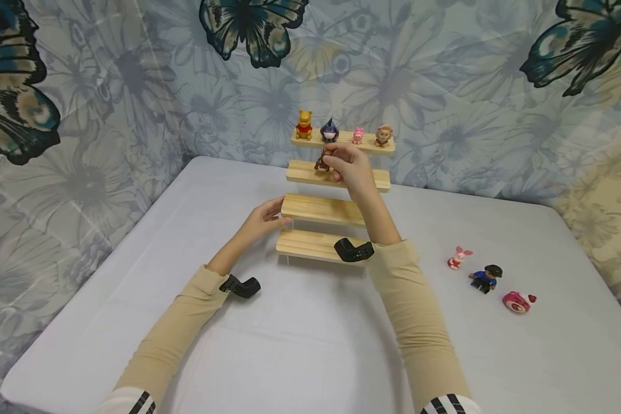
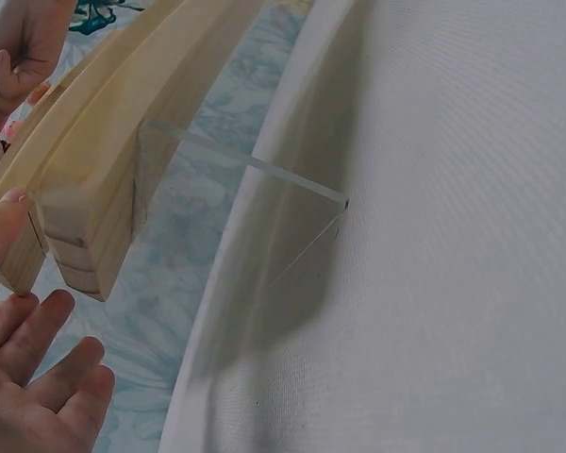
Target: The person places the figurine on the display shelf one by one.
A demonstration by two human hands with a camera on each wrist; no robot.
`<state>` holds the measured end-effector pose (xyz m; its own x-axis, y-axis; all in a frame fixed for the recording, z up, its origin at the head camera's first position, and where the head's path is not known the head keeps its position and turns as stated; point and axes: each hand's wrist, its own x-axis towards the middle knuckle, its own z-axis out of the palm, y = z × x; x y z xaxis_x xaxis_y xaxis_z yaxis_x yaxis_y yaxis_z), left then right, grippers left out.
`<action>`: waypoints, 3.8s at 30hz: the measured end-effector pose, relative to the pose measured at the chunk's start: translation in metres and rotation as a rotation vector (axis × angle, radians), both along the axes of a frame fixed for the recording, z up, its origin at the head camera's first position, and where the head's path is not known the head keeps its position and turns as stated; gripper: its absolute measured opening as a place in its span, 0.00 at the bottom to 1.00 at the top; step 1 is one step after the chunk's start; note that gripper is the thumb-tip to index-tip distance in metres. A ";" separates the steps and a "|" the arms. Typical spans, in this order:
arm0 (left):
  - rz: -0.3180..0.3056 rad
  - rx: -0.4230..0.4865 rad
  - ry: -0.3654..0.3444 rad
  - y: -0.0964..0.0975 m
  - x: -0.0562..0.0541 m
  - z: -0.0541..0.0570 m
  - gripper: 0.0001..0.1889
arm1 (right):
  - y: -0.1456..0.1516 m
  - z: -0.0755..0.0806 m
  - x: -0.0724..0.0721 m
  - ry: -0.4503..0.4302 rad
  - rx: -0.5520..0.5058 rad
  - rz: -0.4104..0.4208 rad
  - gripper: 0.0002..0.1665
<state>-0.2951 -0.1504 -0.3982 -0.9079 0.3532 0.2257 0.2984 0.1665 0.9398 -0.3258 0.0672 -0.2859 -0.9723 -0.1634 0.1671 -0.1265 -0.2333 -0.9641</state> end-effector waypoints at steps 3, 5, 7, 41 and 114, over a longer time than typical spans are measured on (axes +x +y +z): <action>0.020 -0.018 -0.011 0.000 0.000 -0.001 0.33 | -0.008 -0.002 -0.001 -0.009 0.013 0.028 0.10; 0.023 -0.021 -0.014 0.000 0.001 -0.002 0.33 | -0.012 -0.003 -0.001 -0.003 0.030 0.039 0.11; 0.020 -0.017 -0.016 0.000 0.001 -0.002 0.33 | -0.016 -0.003 -0.001 0.005 0.045 0.045 0.11; 0.015 -0.033 -0.008 0.002 0.001 0.000 0.33 | -0.040 -0.005 -0.002 0.062 0.187 -0.017 0.14; 0.014 0.004 -0.021 0.002 0.005 0.003 0.33 | 0.010 -0.020 0.035 0.072 0.150 -0.006 0.19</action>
